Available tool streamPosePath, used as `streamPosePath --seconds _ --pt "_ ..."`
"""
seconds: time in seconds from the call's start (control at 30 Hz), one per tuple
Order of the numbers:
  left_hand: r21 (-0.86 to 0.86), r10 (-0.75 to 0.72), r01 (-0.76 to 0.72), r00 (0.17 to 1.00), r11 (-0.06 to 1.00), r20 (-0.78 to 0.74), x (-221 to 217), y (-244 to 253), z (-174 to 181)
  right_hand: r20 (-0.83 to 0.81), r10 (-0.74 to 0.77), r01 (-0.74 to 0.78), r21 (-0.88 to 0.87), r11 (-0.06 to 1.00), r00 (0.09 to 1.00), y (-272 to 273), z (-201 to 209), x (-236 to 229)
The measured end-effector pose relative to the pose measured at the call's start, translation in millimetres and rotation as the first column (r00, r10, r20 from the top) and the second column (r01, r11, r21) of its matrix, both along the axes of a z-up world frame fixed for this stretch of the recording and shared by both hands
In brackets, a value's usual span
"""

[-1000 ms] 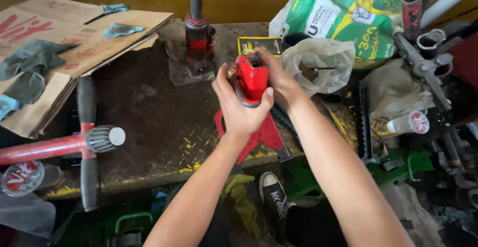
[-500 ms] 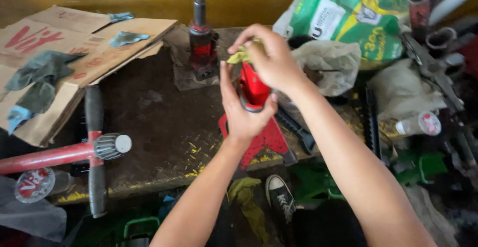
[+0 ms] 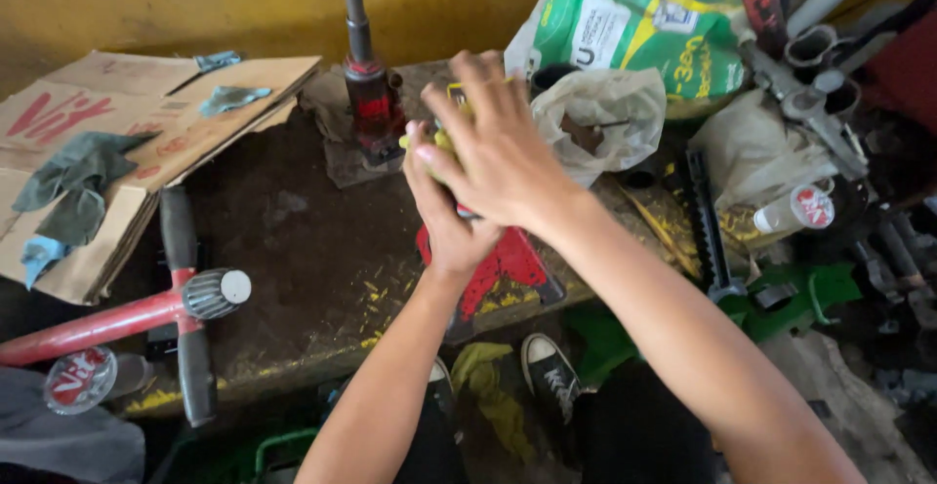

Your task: The person wipes a red metal tool with a yellow cloth, cleaning its handle and body. They rotate the tool to wipe different sides and then place it on the workbench.

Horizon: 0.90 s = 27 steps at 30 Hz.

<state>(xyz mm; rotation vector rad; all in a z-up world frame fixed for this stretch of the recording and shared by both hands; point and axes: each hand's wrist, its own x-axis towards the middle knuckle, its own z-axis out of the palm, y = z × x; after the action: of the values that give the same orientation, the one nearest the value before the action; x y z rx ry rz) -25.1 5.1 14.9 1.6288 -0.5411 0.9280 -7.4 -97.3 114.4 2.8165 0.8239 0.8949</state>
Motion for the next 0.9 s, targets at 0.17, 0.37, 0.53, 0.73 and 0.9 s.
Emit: streamPosePath --seconds 0.17,0.37,0.53,0.73,0.9 --pt "-0.02 0.023 -0.024 0.999 1.0 -0.03 2.6 -0.3 8.6 -0.249 0.106 0.047 0.54 0.84 0.963 -23.6 -7.0 -43.3" --pt "-0.065 0.001 -0.003 0.999 0.998 -0.037 -1.3 -2.7 12.9 -0.228 0.128 0.126 0.835 0.535 0.965 -17.2 -67.6 -71.2" --pt "-0.139 -0.049 0.036 0.995 0.99 -0.092 -1.8 -5.2 12.9 -0.251 0.196 0.166 0.915 0.368 0.948 3.5 -66.4 -66.7" --pt "-0.263 -0.107 0.046 0.97 0.964 -0.22 9.9 -9.0 -12.7 -0.254 0.229 0.213 0.959 0.189 0.94 20.5 -67.9 -65.5" --pt "-0.381 -0.162 0.021 0.926 0.925 -0.342 24.7 5.8 -14.8 -0.248 0.207 0.204 0.956 0.21 0.946 21.3 -69.9 -59.4"
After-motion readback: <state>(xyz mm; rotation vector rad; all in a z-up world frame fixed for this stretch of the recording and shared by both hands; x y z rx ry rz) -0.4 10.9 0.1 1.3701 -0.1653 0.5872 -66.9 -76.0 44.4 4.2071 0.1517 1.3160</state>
